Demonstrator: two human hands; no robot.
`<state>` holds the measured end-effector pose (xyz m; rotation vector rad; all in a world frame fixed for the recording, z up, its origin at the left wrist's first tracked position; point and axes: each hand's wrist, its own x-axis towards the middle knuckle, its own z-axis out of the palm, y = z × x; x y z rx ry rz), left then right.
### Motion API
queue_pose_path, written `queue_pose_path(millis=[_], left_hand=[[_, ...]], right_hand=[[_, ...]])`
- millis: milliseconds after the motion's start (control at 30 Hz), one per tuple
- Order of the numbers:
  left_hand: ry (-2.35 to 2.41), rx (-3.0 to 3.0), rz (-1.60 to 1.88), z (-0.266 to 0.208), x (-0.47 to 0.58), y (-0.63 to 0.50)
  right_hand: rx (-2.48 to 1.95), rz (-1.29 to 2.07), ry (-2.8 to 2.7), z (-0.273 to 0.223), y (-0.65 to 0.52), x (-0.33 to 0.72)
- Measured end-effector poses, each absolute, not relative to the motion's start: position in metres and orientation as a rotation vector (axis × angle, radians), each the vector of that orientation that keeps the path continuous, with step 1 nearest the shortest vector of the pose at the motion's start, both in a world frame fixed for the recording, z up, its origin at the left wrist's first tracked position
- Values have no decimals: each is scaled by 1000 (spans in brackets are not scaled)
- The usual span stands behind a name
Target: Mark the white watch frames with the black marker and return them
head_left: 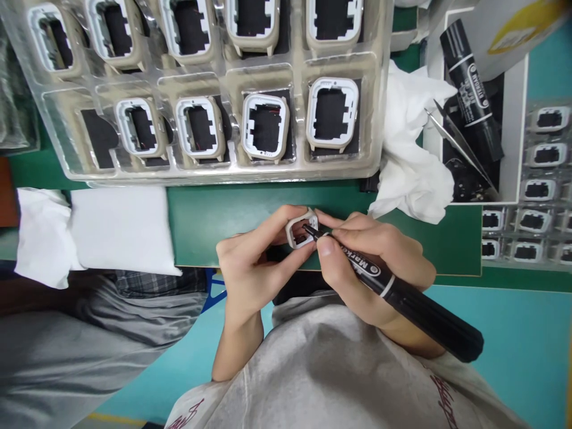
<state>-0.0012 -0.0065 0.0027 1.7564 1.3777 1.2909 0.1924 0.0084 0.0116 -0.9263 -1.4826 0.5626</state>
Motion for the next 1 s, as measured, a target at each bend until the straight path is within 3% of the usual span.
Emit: queue_pose_path(millis=[267,433,700,867,1000], left_hand=[[1245,1636,1305,6,-5,-1],[1173,1648,1343,6,-5,3],[1240,1645,1272,3,-9,-2],[1263,1633,1240,4,-10,-3],[1225,1608,1237,5,-10,-2]], right_hand=[[-1015,652,-1446,22,1,197],[-954,979,-1602,22,4,216],[-1057,636,-1465,17,0,194],[-1104,659,-1426,23,-5,194],[-1052,909,-1537,26,1,212]])
